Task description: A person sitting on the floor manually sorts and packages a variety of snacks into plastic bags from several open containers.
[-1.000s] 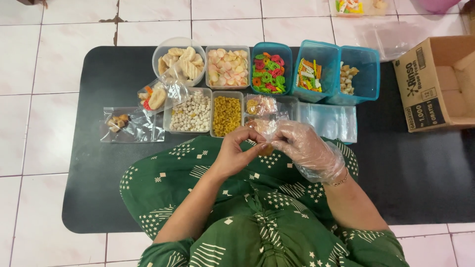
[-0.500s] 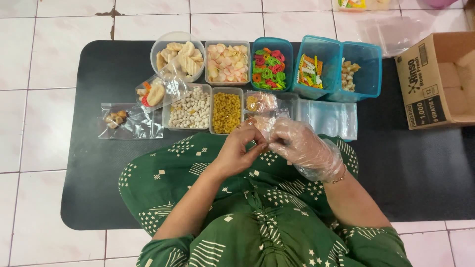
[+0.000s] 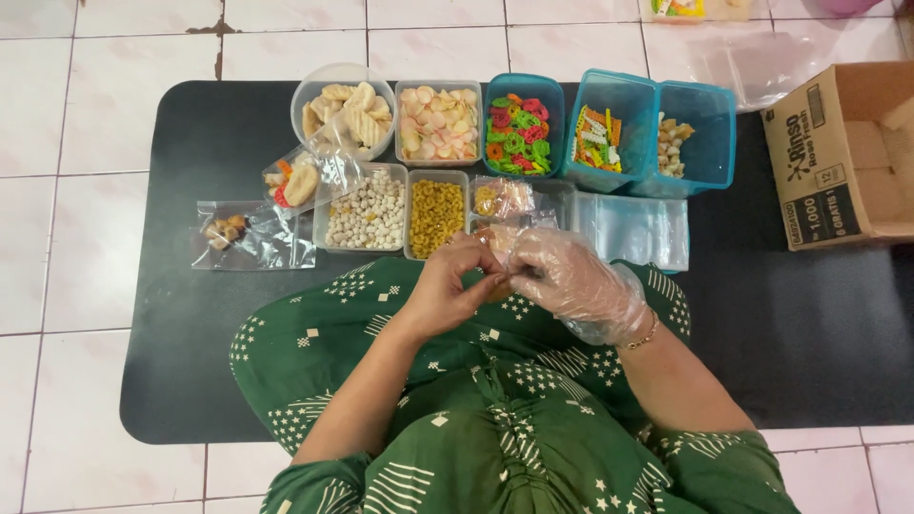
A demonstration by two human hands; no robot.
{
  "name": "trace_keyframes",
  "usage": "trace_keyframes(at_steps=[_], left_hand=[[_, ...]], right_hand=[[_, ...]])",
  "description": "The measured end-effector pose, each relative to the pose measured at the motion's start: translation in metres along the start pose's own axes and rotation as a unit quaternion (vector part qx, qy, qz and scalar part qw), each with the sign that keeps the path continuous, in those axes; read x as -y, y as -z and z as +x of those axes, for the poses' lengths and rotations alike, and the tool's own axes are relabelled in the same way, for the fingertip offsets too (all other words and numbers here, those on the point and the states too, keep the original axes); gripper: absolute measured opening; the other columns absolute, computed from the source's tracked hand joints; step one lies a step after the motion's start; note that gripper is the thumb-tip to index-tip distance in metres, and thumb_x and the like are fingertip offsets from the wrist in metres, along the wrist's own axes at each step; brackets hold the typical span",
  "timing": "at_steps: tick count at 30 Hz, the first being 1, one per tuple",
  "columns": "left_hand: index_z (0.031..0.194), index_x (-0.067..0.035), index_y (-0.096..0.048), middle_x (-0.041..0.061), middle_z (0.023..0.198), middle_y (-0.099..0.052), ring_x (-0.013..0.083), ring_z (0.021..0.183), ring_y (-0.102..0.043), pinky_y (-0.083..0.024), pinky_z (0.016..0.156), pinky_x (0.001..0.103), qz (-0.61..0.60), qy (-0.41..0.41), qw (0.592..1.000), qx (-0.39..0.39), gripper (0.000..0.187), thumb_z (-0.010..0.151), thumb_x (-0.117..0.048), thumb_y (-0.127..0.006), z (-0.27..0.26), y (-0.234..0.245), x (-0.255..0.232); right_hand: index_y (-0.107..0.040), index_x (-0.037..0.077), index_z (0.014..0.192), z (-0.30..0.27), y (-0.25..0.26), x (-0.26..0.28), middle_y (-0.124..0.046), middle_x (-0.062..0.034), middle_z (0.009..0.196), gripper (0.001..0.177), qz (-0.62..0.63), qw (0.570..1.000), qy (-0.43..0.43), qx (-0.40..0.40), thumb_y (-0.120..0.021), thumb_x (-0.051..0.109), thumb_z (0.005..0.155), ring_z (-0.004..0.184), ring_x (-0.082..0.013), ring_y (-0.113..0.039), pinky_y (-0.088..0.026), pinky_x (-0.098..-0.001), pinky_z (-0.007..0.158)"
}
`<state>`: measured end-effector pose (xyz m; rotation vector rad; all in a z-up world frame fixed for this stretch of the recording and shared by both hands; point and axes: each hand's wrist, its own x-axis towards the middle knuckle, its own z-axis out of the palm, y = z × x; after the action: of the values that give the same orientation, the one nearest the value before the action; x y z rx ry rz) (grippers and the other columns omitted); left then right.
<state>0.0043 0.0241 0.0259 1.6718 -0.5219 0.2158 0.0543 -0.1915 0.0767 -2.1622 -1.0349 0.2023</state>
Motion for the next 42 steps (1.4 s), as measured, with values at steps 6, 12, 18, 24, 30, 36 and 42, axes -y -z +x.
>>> trace_keyframes(at_steps=[6,12,18,24,30,36,42], left_hand=[[0.084,-0.006,-0.07,0.012,0.079,-0.068,0.0358,0.078,-0.065,-0.054,0.069,0.042,0.112,-0.055,0.992,-0.026,0.006,0.088,-0.002,-0.073,0.01,0.007,-0.025],[0.082,-0.008,-0.069,0.01,0.081,-0.068,0.0354,0.08,-0.064,-0.053,0.07,0.041,0.131,-0.063,0.989,-0.041,0.008,0.088,-0.003,-0.073,0.003,0.009,-0.009],[0.08,-0.011,-0.069,0.007,0.079,-0.069,0.0326,0.082,-0.067,-0.053,0.072,0.041,0.073,-0.034,0.997,-0.008,0.011,0.085,-0.013,-0.079,0.007,0.011,-0.006],[0.079,-0.01,-0.069,0.009,0.075,-0.066,0.0349,0.081,-0.063,-0.052,0.071,0.041,0.128,-0.047,0.991,0.016,0.01,0.087,-0.01,-0.075,0.006,0.009,-0.004],[0.085,-0.009,-0.067,0.01,0.082,-0.065,0.0363,0.085,-0.063,-0.05,0.073,0.043,0.194,-0.036,0.98,0.009,0.01,0.093,-0.014,-0.071,-0.004,0.009,0.015],[0.085,-0.009,-0.069,0.01,0.082,-0.068,0.0367,0.085,-0.067,-0.051,0.073,0.045,0.131,-0.009,0.991,0.013,0.011,0.088,-0.016,-0.078,-0.004,0.006,0.021],[0.083,-0.012,-0.067,0.007,0.078,-0.064,0.0353,0.084,-0.064,-0.05,0.071,0.043,0.179,-0.007,0.984,0.012,0.009,0.087,-0.014,-0.075,-0.012,0.011,0.044]], right_hand=[[-0.065,0.017,0.076,0.013,-0.003,0.019,-0.063,0.0008,0.074,0.016,-0.013,1.0,0.003,-0.025,-0.08,0.018,0.083,0.076,-0.024,-0.067,-0.055,-0.0368,0.074],[-0.066,0.012,0.081,0.013,-0.011,-0.003,-0.064,-0.0089,0.076,0.015,-0.027,0.999,0.005,-0.018,-0.079,0.019,0.084,0.081,-0.0334,-0.068,-0.055,-0.0444,0.074],[-0.063,0.013,0.078,0.007,-0.011,0.002,-0.063,-0.0049,0.074,0.015,-0.078,0.996,-0.006,-0.032,-0.077,0.015,0.085,0.079,-0.0285,-0.068,-0.056,-0.0392,0.076],[-0.065,0.013,0.078,0.004,-0.011,0.009,-0.064,-0.0039,0.073,0.014,-0.113,0.993,-0.015,-0.006,-0.076,0.019,0.086,0.078,-0.0283,-0.068,-0.055,-0.0401,0.076],[-0.06,0.016,0.068,0.007,-0.018,-0.013,-0.062,0.0016,0.067,0.027,-0.055,0.998,-0.038,-0.009,-0.073,0.021,0.09,0.071,-0.0184,-0.066,-0.055,-0.0306,0.074],[-0.062,0.014,0.071,0.008,-0.015,-0.028,-0.062,-0.0006,0.068,0.023,-0.105,0.994,0.006,0.013,-0.075,0.023,0.087,0.072,-0.0228,-0.068,-0.055,-0.037,0.07],[-0.07,0.013,0.088,0.029,-0.011,0.007,-0.068,-0.0063,0.084,0.026,-0.027,0.999,-0.025,0.026,-0.084,0.033,0.078,0.086,-0.0289,-0.071,-0.055,-0.0434,0.08]])
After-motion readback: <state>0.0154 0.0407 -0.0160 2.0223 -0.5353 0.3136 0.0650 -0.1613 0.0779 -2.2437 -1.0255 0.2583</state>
